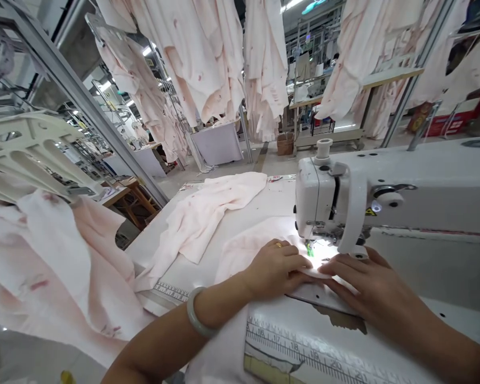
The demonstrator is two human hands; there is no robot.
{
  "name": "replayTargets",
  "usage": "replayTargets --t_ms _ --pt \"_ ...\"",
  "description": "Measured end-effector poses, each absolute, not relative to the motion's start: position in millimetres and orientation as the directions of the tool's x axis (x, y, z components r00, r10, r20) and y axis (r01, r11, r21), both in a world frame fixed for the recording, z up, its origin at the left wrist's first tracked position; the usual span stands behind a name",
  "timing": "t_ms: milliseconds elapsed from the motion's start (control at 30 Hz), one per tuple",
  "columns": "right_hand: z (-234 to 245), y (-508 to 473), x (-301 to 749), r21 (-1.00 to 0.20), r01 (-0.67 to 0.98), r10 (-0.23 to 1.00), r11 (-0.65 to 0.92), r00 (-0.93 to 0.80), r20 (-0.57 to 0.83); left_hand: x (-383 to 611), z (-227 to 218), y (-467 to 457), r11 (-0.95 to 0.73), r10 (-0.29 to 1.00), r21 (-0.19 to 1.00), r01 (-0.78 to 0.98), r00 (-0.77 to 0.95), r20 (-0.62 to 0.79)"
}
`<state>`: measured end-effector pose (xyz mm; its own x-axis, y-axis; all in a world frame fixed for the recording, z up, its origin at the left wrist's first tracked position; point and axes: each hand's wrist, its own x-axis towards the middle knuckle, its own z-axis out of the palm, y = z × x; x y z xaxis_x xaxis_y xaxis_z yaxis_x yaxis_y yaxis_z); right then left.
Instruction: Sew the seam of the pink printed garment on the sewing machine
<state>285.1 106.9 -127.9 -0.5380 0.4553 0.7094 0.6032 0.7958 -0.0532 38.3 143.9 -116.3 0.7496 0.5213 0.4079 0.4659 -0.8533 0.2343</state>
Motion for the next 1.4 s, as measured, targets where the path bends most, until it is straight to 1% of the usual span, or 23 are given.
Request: replayTargets --t_ms 33,100,200,300,333,400,500,567,633,700,767,833,933,1000,1067,1233,1400 --pt "-127.8 106.7 285.7 -0.022 0.604 0.432 0.797 -0.544 0.719 38.5 -116.2 144.2 -0.857 0.515 0.242 0.455 0.748 0.419" --pt "-127.6 106.0 286.6 -0.005 0.602 0.415 0.799 -0.546 0.728 38.7 -116.8 144.5 -0.86 0.509 0.224 0.459 0.744 0.433" --pt "-127.8 104.4 286.5 0.051 0.585 0.37 0.809 -0.575 0.73 38.1 -119.5 144.8 -0.87 0.483 0.131 0.475 0.768 0.42" --pt "-127.0 102.0 286.0 0.106 0.526 0.316 0.844 -0.648 0.694 34.3 -122.9 145.2 -0.919 0.372 0.028 0.393 0.841 0.393" --pt "-125.9 100.8 286.3 0.107 0.5 0.307 0.86 -0.672 0.674 32.2 -123.7 145.3 -0.937 0.325 0.015 0.348 0.86 0.393" --pt "-121.5 97.4 288.1 0.075 0.467 0.322 0.881 -0.707 0.629 27.1 -124.4 145.4 -0.968 0.24 0.029 0.25 0.883 0.403" --pt "-112.1 91.0 292.2 -0.006 0.465 0.387 0.885 -0.73 0.563 19.1 -123.6 145.5 -0.982 0.186 0.093 0.164 0.914 0.361" --pt "-108.1 88.4 294.4 -0.032 0.474 0.416 0.88 -0.735 0.536 15.6 -122.8 147.2 -0.978 0.197 0.129 0.165 0.934 0.297" --pt "-109.3 88.7 295.9 -0.011 0.502 0.426 0.865 -0.723 0.543 14.0 -122.8 152.2 -0.97 0.214 0.169 0.173 0.942 0.259" --pt "-116.4 91.3 296.8 0.028 0.548 0.438 0.836 -0.699 0.566 14.0 -123.6 161.0 -0.96 0.232 0.214 0.179 0.939 0.253" --pt "-127.5 94.6 297.0 0.042 0.598 0.472 0.801 -0.672 0.571 15.1 -124.6 172.2 -0.948 0.253 0.259 0.186 0.932 0.257" --pt "-139.1 97.2 296.8 0.013 0.649 0.538 0.761 -0.641 0.547 17.0 -124.7 183.5 -0.93 0.295 0.299 0.215 0.92 0.259" --pt "-149.3 98.9 296.8 -0.07 0.712 0.653 0.698 -0.594 0.47 20.8 -122.0 195.4 -0.9 0.366 0.332 0.283 0.903 0.224" --pt "-149.4 99.6 297.9 -0.109 0.721 0.687 0.684 -0.587 0.429 23.0 -118.6 198.7 -0.885 0.4 0.335 0.323 0.895 0.195" --pt "-145.8 100.8 300.0 -0.12 0.709 0.68 0.695 -0.594 0.429 24.8 -115.1 199.1 -0.874 0.423 0.336 0.351 0.89 0.172" --pt "-138.2 105.8 304.5 -0.064 0.645 0.56 0.761 -0.606 0.565 27.4 -111.7 195.8 -0.847 0.469 0.351 0.399 0.872 0.141" --pt "-138.4 107.8 303.0 -0.063 0.637 0.532 0.769 -0.581 0.616 27.0 -113.0 194.1 -0.848 0.474 0.338 0.407 0.868 0.145"
